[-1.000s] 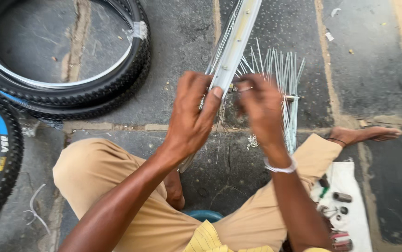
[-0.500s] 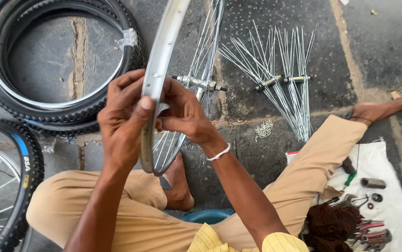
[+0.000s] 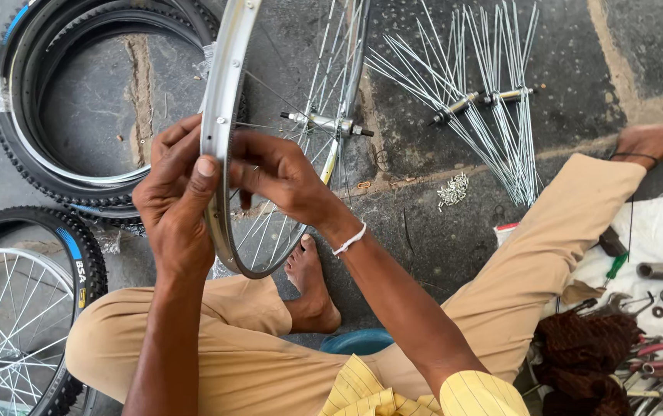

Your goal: The person inserts metal spokes into the holes of a bicycle rim by hand and then screws small nipples onto the ends of the spokes to secure them to the rim.

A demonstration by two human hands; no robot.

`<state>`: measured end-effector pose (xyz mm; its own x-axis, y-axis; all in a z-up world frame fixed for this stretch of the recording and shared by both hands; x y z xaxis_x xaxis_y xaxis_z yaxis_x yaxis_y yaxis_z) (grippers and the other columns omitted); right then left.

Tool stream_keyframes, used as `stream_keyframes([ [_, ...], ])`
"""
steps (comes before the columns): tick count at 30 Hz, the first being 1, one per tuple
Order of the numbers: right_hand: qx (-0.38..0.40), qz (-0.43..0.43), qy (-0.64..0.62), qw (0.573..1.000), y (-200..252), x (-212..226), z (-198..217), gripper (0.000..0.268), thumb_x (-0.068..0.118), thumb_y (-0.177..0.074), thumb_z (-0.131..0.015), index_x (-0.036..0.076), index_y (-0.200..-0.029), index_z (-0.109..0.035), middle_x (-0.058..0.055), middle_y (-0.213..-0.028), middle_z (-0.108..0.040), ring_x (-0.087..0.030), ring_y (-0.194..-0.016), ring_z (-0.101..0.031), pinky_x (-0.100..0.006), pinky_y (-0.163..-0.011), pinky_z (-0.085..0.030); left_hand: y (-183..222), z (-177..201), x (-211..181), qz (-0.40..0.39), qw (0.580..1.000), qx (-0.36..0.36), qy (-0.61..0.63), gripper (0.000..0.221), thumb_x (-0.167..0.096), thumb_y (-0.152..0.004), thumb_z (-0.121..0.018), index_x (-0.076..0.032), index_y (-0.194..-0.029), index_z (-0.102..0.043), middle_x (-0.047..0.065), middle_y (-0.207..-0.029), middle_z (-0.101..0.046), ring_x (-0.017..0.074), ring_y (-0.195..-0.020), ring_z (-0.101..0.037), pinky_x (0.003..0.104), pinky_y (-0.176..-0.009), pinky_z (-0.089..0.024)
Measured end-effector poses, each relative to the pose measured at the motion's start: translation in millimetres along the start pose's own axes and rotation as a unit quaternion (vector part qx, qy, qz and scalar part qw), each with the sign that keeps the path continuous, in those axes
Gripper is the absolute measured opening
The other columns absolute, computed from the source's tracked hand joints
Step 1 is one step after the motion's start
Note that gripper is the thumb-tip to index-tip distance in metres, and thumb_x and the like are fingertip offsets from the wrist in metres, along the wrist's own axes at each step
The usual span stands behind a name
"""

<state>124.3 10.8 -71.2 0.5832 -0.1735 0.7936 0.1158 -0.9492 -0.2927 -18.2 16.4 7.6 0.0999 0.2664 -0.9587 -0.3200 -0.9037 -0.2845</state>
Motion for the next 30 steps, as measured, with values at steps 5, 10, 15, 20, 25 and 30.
stream_keyframes([
  [5,-0.019,-0.025,0.023,0.999,-4,-2,0,0.038,0.030,-0.111,-0.058,0.000,-0.133,-0.066,-0.003,-0.090,-0.062,-0.010,-0.078,-0.063,-0.026,-0.066,-0.057,-1,1,0,-0.016,1.000,0.002,-0.027,0.041,-0.025,-0.108,-0.071,0.002,-0.139,-0.067,0.014,-0.144,-0.055,0.0185,-0.122,-0.056,0.033,-0.105,-0.053],
  [10,0.035,0.052,-0.013,0.998,1,6,-3,0.036,0.024,-0.101,-0.070,0.002,-0.127,-0.058,-0.003,-0.106,-0.063,-0.011,-0.092,-0.062,-0.029,-0.073,-0.059,0,2,-1,-0.022,0.999,-0.007,-0.038,0.043,-0.027,-0.106,-0.072,0.001,-0.139,-0.067,0.014,-0.144,-0.056,0.0190,-0.130,-0.057,0.034,-0.106,-0.054],
  [15,-0.003,0.011,0.053,0.999,-5,0,-9,0.023,0.019,-0.106,-0.059,0.001,-0.121,-0.061,-0.003,-0.088,-0.060,-0.011,-0.081,-0.061,-0.028,-0.069,-0.056,2,6,3,-0.024,0.999,-0.004,-0.043,0.041,-0.027,-0.107,-0.072,0.001,-0.138,-0.067,0.014,-0.143,-0.056,0.0198,-0.129,-0.056,0.033,-0.108,-0.052],
  [20,0.029,0.028,-0.012,0.999,1,7,-2,0.031,0.015,-0.101,-0.062,0.000,-0.128,-0.061,-0.005,-0.102,-0.062,-0.013,-0.090,-0.062,-0.029,-0.074,-0.059,2,6,2,-0.038,0.997,0.002,-0.062,0.039,-0.027,-0.110,-0.071,0.001,-0.137,-0.067,0.014,-0.142,-0.056,0.0194,-0.132,-0.056,0.033,-0.113,-0.049],
  [25,0.052,0.023,-0.005,0.998,-4,11,-9,0.029,0.010,-0.098,-0.067,0.008,-0.125,-0.056,-0.004,-0.105,-0.062,-0.014,-0.094,-0.065,-0.030,-0.075,-0.061,0,0,-2,0.003,0.999,-0.023,-0.037,0.044,-0.030,-0.102,-0.072,-0.001,-0.134,-0.067,0.013,-0.139,-0.056,0.0214,-0.125,-0.058,0.040,-0.103,-0.055],
  [30,-0.194,0.016,0.084,0.977,31,28,-4,0.029,0.001,-0.087,-0.064,0.009,-0.114,-0.057,-0.003,-0.106,-0.069,-0.009,-0.071,-0.062,-0.023,-0.057,-0.055,-3,6,3,-0.060,0.994,0.001,-0.091,0.039,-0.029,-0.111,-0.070,0.000,-0.137,-0.067,0.014,-0.136,-0.061,0.0206,-0.129,-0.056,0.035,-0.115,-0.047],
])
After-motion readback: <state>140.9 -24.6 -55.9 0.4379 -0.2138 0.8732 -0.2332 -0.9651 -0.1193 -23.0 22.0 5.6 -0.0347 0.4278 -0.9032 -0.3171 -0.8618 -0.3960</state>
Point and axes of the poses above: each hand's wrist, its own y-axis away from the middle knuckle, its own z-axis out of the back of the hand, x = y × z, the point moved 2 cm from there along -y, towards the middle knuckle
